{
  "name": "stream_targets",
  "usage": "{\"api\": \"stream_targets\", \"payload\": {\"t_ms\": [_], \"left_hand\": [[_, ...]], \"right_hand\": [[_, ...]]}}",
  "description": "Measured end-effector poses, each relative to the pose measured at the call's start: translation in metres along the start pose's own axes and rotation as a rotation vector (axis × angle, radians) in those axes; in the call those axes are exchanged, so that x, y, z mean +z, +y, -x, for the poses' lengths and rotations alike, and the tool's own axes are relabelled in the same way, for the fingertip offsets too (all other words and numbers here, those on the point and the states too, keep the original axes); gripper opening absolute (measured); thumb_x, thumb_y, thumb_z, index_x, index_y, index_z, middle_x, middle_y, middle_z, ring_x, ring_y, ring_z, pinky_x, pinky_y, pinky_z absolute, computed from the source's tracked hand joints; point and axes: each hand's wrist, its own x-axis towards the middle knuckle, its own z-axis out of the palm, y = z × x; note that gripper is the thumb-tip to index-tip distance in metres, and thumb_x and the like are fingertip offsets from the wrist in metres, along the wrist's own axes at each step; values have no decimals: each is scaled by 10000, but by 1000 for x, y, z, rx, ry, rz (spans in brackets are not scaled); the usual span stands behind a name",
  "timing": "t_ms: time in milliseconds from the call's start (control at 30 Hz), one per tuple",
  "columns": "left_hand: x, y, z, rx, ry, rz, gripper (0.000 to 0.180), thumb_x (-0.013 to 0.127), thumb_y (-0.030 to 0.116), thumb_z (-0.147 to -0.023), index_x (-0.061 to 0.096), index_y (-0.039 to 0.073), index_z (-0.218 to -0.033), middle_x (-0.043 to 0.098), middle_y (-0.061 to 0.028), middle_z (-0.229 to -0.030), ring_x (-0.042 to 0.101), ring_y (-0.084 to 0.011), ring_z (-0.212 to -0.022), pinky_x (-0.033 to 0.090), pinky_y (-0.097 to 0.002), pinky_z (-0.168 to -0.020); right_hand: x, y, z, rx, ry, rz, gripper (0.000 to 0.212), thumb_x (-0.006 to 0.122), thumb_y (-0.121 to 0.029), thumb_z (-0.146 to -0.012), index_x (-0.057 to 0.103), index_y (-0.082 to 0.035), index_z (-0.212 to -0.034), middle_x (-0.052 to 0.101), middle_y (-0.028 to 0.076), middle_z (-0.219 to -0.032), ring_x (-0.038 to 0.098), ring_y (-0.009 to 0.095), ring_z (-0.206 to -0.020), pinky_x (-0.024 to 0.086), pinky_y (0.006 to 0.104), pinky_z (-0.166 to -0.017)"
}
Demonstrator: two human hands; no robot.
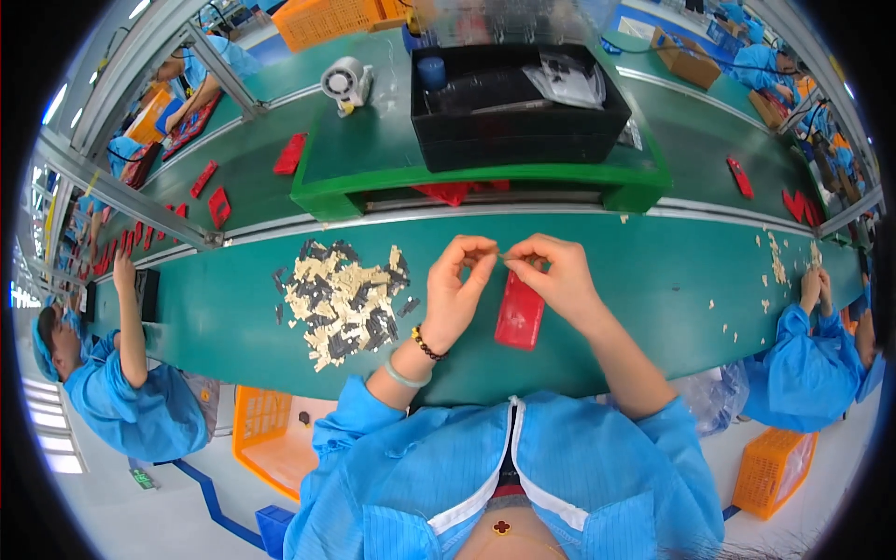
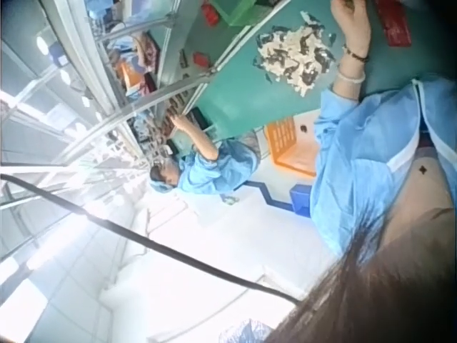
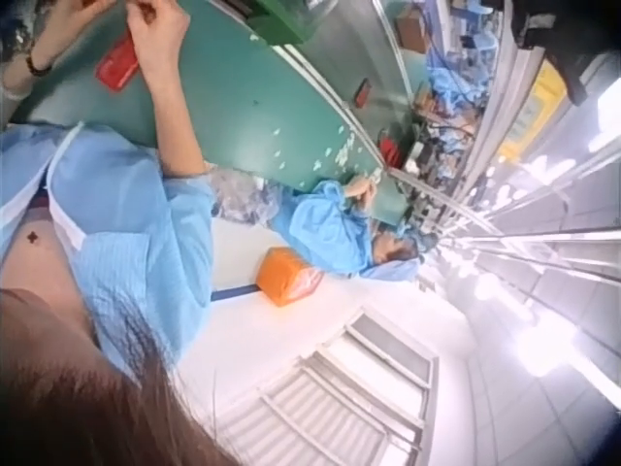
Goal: The person assembles small electronic components into red plastic holders by hand on a production line.
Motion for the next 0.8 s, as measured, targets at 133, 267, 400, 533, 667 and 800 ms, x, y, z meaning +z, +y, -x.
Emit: {"api": "stream_targets", "payload": {"t_ms": [133, 267, 400, 533, 667, 800], "left_hand": [[6, -13, 0, -286, -132, 484, 236, 580, 119, -948, 558, 3, -1152, 643, -68, -999, 605, -119, -856, 490, -252, -744], [1, -21, 7, -337, -129, 595, 181, 573, 131, -955, 595, -7, -1069, 668, -77, -897, 613, -126, -759, 481, -235, -681], [-3, -8, 8, -316, -141, 321, 153, 563, 109, -958, 604, -16, -1035, 668, -73, -864, 609, -119, -741, 483, -230, -669], [-3, 5, 14, -244, -118, 279, 143, 567, 91, -953, 636, -17, -1015, 673, -78, -911, 595, -100, -775, 485, -223, -690], [-4, 18, 14, 99, -84, -116, 88, 638, 51, -877, 682, 27, -949, 656, -96, -1037, 596, -148, -866, 499, -276, -769], [-1, 36, 10, 628, -101, -636, 183, 695, 32, -764, 686, 37, -947, 642, -72, -1110, 611, -267, -940, 501, -359, -825]], "right_hand": [[29, 42, 2, -244, 289, -268, 84, 649, -22, -841, 684, 14, -908, 606, 124, -1118, 599, 186, -954, 485, 275, -813], [38, 34, 11, -118, 275, -421, 143, 660, -29, -834, 679, 2, -972, 586, 117, -1124, 593, 192, -972, 485, 276, -807], [23, 18, 10, -287, 352, -34, 198, 699, -16, -771, 676, -23, -968, 599, 96, -994, 608, 206, -880, 499, 301, -704], [12, 0, 12, -561, 301, 372, 179, 717, -20, -743, 681, -38, -918, 611, 103, -903, 615, 255, -788, 515, 333, -664], [13, 6, 15, -531, 202, 161, 111, 668, 5, -793, 678, -5, -903, 633, 90, -824, 610, 190, -706, 502, 276, -617], [16, 23, 21, -203, 97, -344, 63, 621, -32, -873, 664, 5, -899, 653, 65, -809, 600, 119, -690, 488, 246, -580]]}}
